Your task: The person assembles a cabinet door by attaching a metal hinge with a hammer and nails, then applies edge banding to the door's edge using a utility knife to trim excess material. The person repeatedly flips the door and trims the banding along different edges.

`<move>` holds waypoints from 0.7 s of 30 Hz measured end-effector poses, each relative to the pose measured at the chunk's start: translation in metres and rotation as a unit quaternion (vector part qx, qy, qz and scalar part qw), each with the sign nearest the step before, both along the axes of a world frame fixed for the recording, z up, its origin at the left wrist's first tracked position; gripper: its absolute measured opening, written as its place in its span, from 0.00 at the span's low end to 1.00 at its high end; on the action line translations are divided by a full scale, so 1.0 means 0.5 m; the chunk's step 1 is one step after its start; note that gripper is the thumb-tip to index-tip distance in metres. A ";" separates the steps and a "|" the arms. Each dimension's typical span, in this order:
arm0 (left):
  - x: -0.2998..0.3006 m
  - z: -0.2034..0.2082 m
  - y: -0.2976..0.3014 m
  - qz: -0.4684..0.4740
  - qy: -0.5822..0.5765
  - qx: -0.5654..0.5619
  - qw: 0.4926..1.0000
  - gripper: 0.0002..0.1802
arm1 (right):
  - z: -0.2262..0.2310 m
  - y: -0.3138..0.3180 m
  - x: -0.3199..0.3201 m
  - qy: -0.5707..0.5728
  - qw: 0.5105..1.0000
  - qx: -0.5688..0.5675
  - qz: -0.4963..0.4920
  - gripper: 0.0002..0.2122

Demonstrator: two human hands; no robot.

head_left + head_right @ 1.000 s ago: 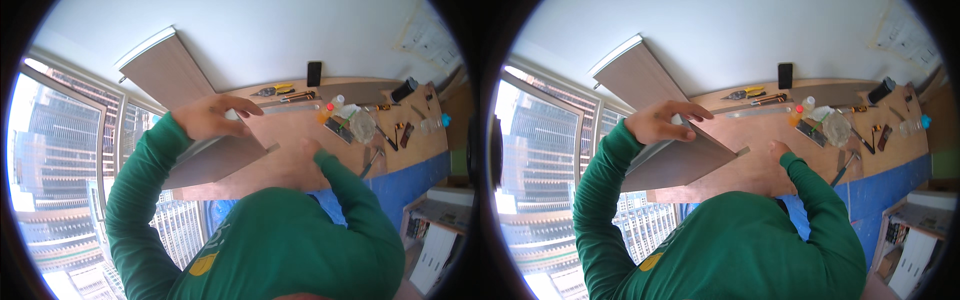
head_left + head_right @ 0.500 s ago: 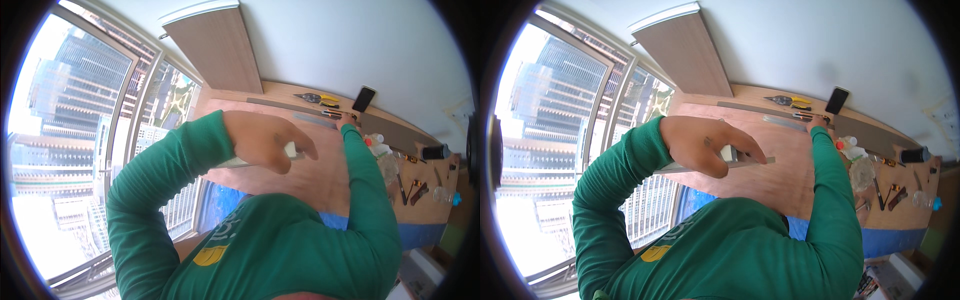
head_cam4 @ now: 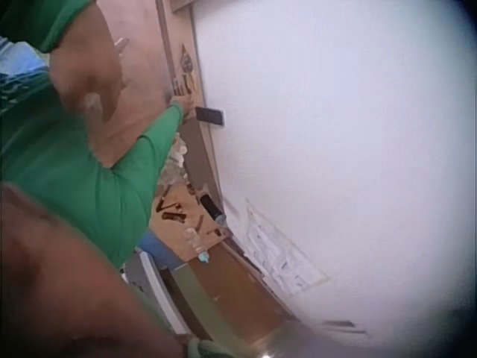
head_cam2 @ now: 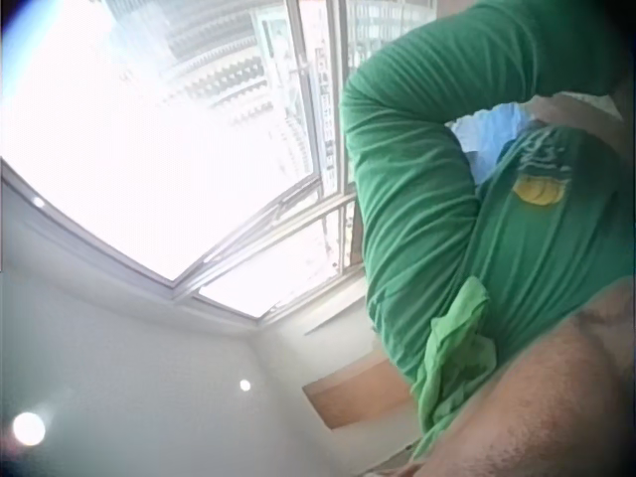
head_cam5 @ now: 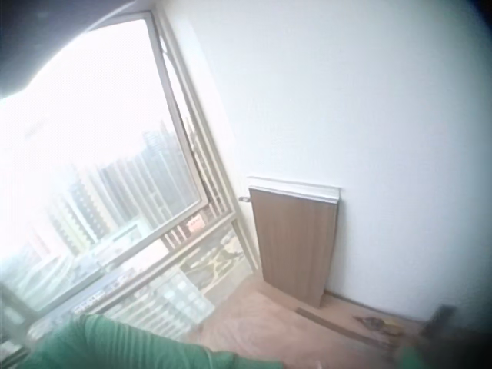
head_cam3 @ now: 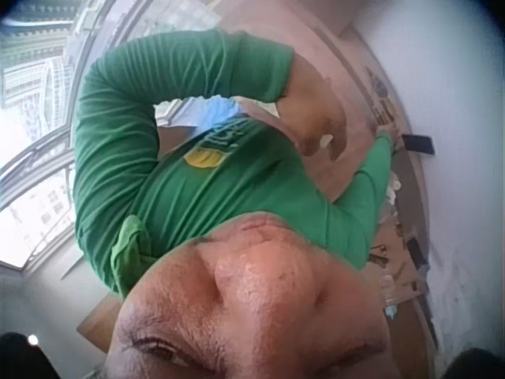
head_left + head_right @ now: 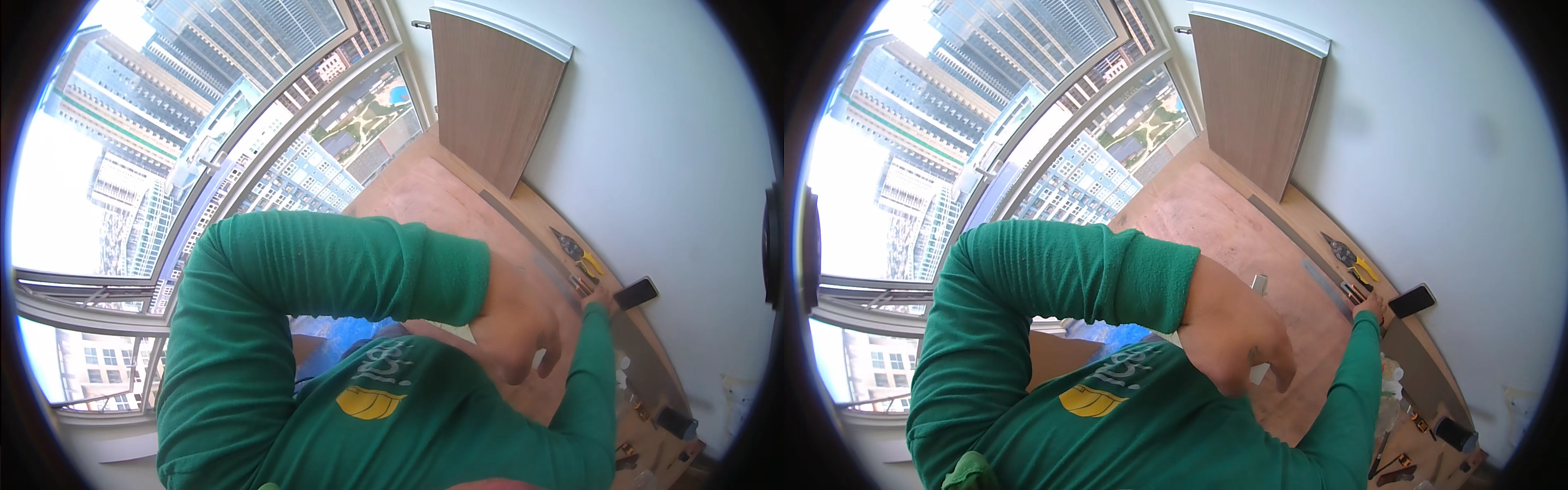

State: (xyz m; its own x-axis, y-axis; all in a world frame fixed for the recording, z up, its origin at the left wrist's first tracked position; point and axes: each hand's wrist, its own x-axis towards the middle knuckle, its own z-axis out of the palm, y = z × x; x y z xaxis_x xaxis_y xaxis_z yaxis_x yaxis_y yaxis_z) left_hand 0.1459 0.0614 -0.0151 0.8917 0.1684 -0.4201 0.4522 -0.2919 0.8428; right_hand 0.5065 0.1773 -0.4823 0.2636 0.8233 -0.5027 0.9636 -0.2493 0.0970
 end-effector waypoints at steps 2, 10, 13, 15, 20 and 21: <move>0.004 0.004 0.010 -0.017 0.008 0.005 1.000 0.31 | 0.038 -0.005 -0.007 -0.010 1.000 -0.019 -0.002 0.30; 0.009 0.017 0.023 -0.038 0.053 0.038 0.997 0.32 | 0.052 -0.012 0.017 -0.018 0.999 -0.015 0.048 0.28; 0.013 0.024 0.030 -0.057 0.056 0.050 0.996 0.33 | 0.006 -0.032 0.061 -0.005 0.999 0.032 0.023 0.25; 0.012 0.037 0.025 -0.066 0.065 0.057 0.994 0.33 | 0.002 -0.036 0.062 0.000 0.998 0.064 0.022 0.22; 0.006 0.012 0.013 -0.018 0.090 0.047 0.995 0.35 | 0.137 -0.060 -0.064 0.061 0.993 0.099 0.031 0.12; 0.009 0.005 0.014 -0.034 0.091 0.077 0.992 0.35 | 0.175 -0.080 -0.092 0.162 0.983 0.087 0.000 0.12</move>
